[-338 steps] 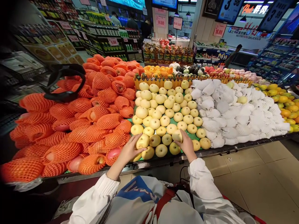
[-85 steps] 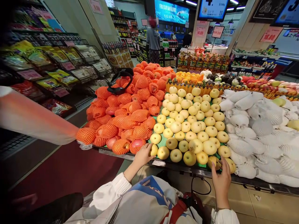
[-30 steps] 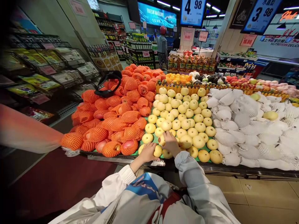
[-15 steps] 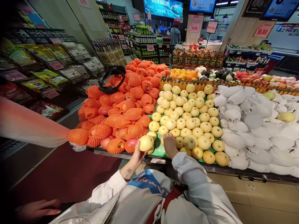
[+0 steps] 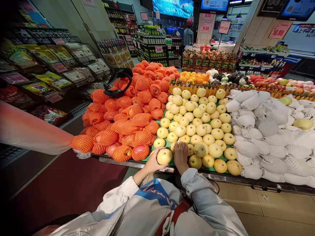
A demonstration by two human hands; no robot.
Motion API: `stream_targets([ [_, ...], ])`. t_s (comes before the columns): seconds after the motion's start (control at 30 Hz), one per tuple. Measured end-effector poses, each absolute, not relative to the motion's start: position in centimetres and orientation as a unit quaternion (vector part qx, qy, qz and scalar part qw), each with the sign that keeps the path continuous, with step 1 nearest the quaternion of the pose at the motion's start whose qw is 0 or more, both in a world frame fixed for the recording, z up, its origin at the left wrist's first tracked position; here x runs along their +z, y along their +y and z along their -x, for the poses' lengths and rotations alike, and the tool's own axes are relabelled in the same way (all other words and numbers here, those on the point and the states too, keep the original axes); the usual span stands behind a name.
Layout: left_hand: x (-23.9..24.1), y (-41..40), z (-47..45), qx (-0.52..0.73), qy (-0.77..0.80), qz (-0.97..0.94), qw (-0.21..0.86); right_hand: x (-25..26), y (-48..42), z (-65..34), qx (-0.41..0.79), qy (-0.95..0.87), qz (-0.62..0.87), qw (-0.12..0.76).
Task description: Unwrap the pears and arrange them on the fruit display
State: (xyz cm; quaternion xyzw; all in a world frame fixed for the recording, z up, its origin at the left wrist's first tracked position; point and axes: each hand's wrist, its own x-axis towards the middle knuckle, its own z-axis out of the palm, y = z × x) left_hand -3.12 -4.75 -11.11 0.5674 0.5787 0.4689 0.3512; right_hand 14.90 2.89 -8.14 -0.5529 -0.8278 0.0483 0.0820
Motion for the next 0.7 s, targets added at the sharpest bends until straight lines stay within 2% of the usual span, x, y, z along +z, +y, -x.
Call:
stream_targets([
  [0.3,-12.7,-4.8,2.8,0.194,0.635,-0.736,0.130,-6.4,3.6,-18.3,0.113,-0.834,0.530,0.104],
  [0.4,-12.7,-5.2,3.1,0.179,0.638,-0.740,0.115,-5.4,1.9,-19.4,0.113,-0.808,0.566,0.117],
  [0.6,-11.5,-5.3,2.0,0.155,0.672,-0.714,0.124,-5.4,-0.8,-19.9,0.082,-0.791,0.605,0.033],
  [0.7,-10.8,-5.1,1.6,0.133,0.688,-0.705,0.114,-6.3,-1.2,-20.1,0.091,-0.798,0.595,0.034],
])
